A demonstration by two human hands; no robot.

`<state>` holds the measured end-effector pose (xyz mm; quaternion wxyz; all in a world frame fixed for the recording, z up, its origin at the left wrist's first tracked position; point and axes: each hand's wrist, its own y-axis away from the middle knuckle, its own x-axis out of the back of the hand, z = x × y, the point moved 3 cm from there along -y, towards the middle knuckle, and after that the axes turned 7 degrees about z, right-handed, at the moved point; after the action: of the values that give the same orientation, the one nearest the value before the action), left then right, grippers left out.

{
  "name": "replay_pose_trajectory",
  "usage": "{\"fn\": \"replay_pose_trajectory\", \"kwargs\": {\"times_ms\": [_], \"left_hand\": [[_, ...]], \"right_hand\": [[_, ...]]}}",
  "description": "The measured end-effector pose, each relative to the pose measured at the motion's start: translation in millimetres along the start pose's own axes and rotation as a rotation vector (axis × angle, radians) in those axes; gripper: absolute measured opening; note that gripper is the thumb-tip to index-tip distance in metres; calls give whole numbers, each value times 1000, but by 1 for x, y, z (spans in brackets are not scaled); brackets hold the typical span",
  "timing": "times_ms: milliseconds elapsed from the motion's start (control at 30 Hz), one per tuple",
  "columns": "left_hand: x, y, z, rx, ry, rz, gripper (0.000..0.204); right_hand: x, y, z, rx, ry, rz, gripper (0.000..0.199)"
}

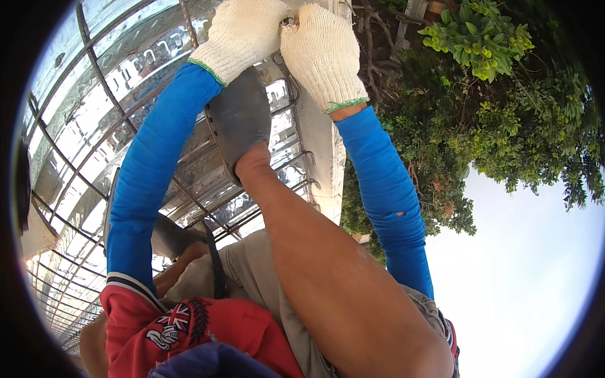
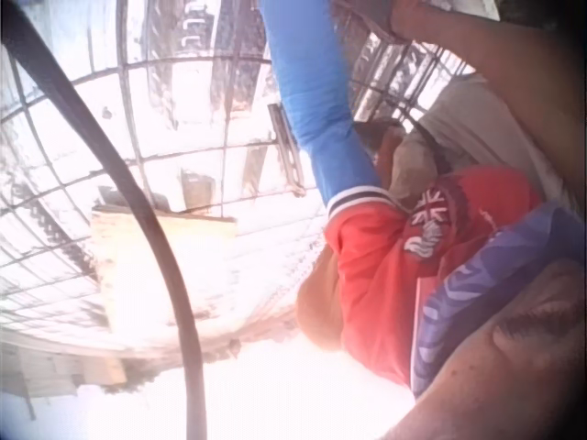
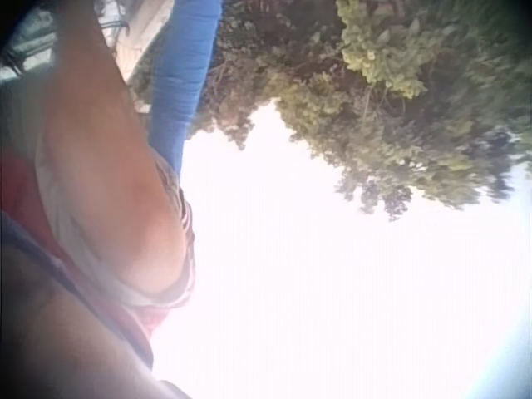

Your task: The person works on a metal rebar grid on a rooftop, using a hammer to bend and secure wire ties at intersections. The person repeatedly ties and adjusts the grid while standing on the structure.

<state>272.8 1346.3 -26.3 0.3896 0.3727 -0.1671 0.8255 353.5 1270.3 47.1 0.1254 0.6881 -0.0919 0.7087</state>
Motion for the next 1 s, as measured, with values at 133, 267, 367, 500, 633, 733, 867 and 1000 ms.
{"fn": "replay_pose_trajectory", "kwargs": {"times_ms": [133, 267, 367, 500, 633, 733, 867, 1000], "left_hand": [[9, -10, 5, -119, -107, -100, 20], [15, -8, 5, -75, -100, -172, 19], [23, 3, 16, -86, -86, -20, 19], [2, -2, 0, -167, -100, -14, 17], [-1, -3, 3, -133, -87, -12, 14], [-4, -1, -4, -129, -19, 27, 13], [-2, 2, -13, -129, 155, 46, 13], [-2, 3, -12, -81, 192, 7, 12]], "right_hand": [[-14, 36, 3, -164, -210, 117, 22], [-18, 47, -4, -251, -233, 82, 28], [-19, 45, -2, -258, -158, 63, 30], [-7, 25, -8, -273, -52, -48, 19], [5, 20, -5, -143, -10, -5, 18], [-3, 17, -3, -152, -39, 32, 18], [-2, 19, -3, -197, -147, 23, 19], [-9, 27, -1, -265, -129, -5, 19]]}}
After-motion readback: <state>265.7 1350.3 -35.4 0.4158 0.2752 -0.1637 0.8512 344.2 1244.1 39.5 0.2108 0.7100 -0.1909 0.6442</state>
